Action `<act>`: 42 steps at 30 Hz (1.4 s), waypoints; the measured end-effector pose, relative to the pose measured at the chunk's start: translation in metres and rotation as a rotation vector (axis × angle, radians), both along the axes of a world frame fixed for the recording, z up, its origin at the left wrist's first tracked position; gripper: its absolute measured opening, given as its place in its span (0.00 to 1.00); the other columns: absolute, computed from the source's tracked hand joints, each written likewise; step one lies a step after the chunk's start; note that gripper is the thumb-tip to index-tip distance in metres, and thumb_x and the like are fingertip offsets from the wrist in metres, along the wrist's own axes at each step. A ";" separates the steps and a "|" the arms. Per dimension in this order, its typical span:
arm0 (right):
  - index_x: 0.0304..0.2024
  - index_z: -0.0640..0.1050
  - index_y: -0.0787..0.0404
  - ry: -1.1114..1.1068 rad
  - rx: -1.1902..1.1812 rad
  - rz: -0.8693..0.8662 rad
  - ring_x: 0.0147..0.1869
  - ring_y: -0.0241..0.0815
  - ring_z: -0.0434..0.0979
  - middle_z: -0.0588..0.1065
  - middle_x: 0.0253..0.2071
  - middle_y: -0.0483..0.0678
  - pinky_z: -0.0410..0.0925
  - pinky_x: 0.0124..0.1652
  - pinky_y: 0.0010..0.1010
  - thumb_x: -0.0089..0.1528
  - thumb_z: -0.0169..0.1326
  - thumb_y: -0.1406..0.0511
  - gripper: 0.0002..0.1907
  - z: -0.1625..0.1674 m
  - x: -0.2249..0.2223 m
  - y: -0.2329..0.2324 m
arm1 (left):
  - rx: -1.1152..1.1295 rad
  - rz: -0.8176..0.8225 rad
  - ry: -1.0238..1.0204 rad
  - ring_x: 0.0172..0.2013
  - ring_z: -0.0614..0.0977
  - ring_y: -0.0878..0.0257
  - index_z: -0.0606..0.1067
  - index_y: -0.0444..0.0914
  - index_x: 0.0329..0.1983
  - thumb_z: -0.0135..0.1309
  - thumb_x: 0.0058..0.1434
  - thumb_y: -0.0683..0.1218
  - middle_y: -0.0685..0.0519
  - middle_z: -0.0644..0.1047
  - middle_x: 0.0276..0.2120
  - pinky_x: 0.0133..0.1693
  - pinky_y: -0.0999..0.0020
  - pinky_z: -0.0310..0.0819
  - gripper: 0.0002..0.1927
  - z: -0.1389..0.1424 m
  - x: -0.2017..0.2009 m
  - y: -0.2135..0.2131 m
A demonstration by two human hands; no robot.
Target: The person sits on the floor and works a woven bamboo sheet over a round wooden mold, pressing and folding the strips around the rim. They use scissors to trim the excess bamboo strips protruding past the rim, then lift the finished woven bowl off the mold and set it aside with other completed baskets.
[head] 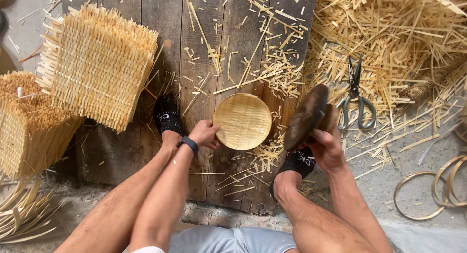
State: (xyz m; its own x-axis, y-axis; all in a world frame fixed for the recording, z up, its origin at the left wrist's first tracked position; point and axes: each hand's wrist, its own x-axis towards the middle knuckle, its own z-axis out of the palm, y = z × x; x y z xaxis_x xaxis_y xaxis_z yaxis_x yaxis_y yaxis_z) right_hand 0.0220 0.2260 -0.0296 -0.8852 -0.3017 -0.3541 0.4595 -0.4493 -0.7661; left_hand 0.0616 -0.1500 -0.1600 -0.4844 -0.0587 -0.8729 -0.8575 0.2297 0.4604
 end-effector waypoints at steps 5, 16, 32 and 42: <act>0.66 0.66 0.64 -0.002 -0.025 -0.109 0.50 0.46 0.80 0.76 0.51 0.52 0.76 0.43 0.35 0.60 0.61 0.61 0.34 -0.011 0.005 0.028 | 0.177 0.326 0.181 0.29 0.84 0.60 0.72 0.31 0.63 0.55 0.65 0.50 0.42 0.84 0.37 0.30 0.66 0.83 0.27 0.007 -0.104 0.000; 0.67 0.67 0.62 -0.174 -0.079 -0.020 0.65 0.50 0.72 0.70 0.64 0.54 0.70 0.60 0.45 0.67 0.50 0.50 0.33 -0.043 0.013 -0.020 | 0.278 0.235 0.139 0.46 0.82 0.62 0.76 0.36 0.65 0.57 0.64 0.62 0.46 0.82 0.52 0.51 0.61 0.75 0.34 0.030 -0.067 0.144; 0.51 0.76 0.69 -0.259 0.513 0.091 0.38 0.42 0.82 0.79 0.40 0.54 0.75 0.32 0.29 0.69 0.51 0.61 0.17 -0.121 0.023 -0.036 | -1.160 -0.250 0.358 0.71 0.55 0.39 0.62 0.32 0.66 0.77 0.42 0.52 0.31 0.55 0.71 0.70 0.52 0.48 0.52 0.137 -0.071 -0.183; 0.52 0.76 0.68 -0.138 0.539 -0.010 0.38 0.41 0.81 0.78 0.40 0.53 0.74 0.35 0.27 0.71 0.50 0.59 0.18 -0.096 0.017 -0.030 | -1.212 -0.056 1.230 0.70 0.69 0.44 0.70 0.30 0.69 0.43 0.60 0.29 0.35 0.69 0.68 0.74 0.52 0.56 0.31 0.159 -0.060 -0.112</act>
State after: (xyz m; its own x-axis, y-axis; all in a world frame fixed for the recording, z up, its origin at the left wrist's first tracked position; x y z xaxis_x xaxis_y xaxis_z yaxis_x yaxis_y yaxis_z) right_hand 0.0390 0.1964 -0.1254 -0.8218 -0.0378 -0.5685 0.5693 -0.0150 -0.8220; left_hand 0.0013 -0.2619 -0.0011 -0.8045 -0.3118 0.5056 -0.1437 0.9280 0.3437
